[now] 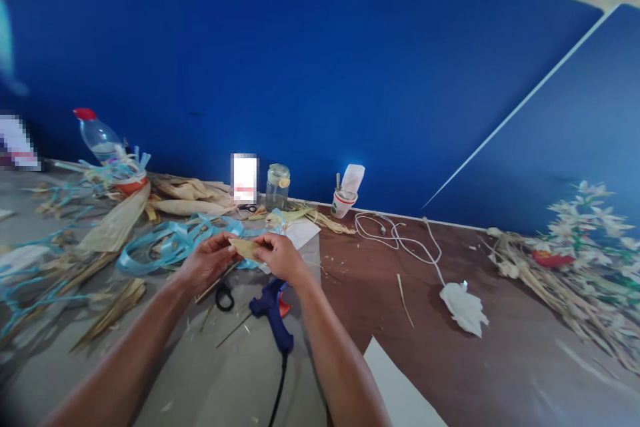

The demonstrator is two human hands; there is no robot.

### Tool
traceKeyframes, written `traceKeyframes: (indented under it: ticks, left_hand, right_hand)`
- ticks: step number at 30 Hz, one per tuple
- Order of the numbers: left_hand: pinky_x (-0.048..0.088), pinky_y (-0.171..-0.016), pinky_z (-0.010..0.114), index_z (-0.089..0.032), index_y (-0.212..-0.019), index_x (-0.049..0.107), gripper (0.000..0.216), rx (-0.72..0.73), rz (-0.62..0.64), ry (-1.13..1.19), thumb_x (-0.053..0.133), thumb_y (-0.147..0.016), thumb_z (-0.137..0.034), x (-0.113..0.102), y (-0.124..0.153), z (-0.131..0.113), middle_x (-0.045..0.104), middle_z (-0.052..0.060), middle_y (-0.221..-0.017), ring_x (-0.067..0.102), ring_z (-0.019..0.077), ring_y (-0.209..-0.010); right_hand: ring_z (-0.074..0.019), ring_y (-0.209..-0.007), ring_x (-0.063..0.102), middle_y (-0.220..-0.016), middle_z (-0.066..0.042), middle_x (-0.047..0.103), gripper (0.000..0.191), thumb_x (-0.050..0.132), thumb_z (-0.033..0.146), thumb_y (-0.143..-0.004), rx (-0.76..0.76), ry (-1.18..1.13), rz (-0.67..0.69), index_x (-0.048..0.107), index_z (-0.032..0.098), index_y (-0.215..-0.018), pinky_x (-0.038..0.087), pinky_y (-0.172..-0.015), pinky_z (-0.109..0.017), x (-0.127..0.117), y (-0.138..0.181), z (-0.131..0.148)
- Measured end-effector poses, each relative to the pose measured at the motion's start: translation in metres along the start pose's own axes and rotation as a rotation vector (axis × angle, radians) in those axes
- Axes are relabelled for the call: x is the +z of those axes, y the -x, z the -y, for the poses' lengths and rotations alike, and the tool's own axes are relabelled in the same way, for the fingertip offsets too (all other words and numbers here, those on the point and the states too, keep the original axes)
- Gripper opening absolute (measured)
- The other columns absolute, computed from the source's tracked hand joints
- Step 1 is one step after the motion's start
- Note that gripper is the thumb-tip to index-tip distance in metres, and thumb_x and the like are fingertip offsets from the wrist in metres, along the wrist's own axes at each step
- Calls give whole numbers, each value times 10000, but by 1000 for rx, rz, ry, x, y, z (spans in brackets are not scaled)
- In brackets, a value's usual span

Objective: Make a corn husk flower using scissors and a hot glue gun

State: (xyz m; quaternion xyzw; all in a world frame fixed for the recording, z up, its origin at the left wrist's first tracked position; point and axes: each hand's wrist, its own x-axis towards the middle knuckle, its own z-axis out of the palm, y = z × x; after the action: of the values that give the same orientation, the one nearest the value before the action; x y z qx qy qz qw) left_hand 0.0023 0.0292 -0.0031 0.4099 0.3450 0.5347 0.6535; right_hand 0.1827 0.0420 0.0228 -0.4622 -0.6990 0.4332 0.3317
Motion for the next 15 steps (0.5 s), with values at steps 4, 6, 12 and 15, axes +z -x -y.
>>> traceKeyframes:
  ticks: [4,6,12,15]
  left_hand:
    - [512,-606,251,-163,-801,624,304,-10,-51,43,826,-600,-268,2,-3,2,657,-6,-705,613,113,-601]
    - [515,-615,241,-164,-766,608,302,-21,-58,110,836,-582,-238,3,-2,1,659,-13,-702,617,107,-609]
    - [525,-646,240,-161,-731,607,254,-7,-52,235,823,-599,-175,8,0,-2,660,-6,-710,628,109,-640]
    - [533,-679,256,-195,-835,641,304,1,-57,250,822,-594,-155,10,1,-4,645,-27,-728,635,114,-680]
  right_hand:
    - [-154,-807,628,-848,-1,721,164,583,169,-771,-42,229,-117,708,194,-875,426,-759,-245,-5,3,8]
    - [-150,-782,628,-823,5,723,141,593,187,-790,-50,301,-127,706,207,-872,414,-773,-254,-6,6,14]
    - [-146,-760,624,-819,8,727,126,598,209,-811,-31,348,-109,703,213,-880,385,-790,-269,-8,11,29]
    - [-144,-757,627,-828,7,730,120,596,205,-817,-28,356,-96,701,210,-874,372,-798,-272,-9,14,34]
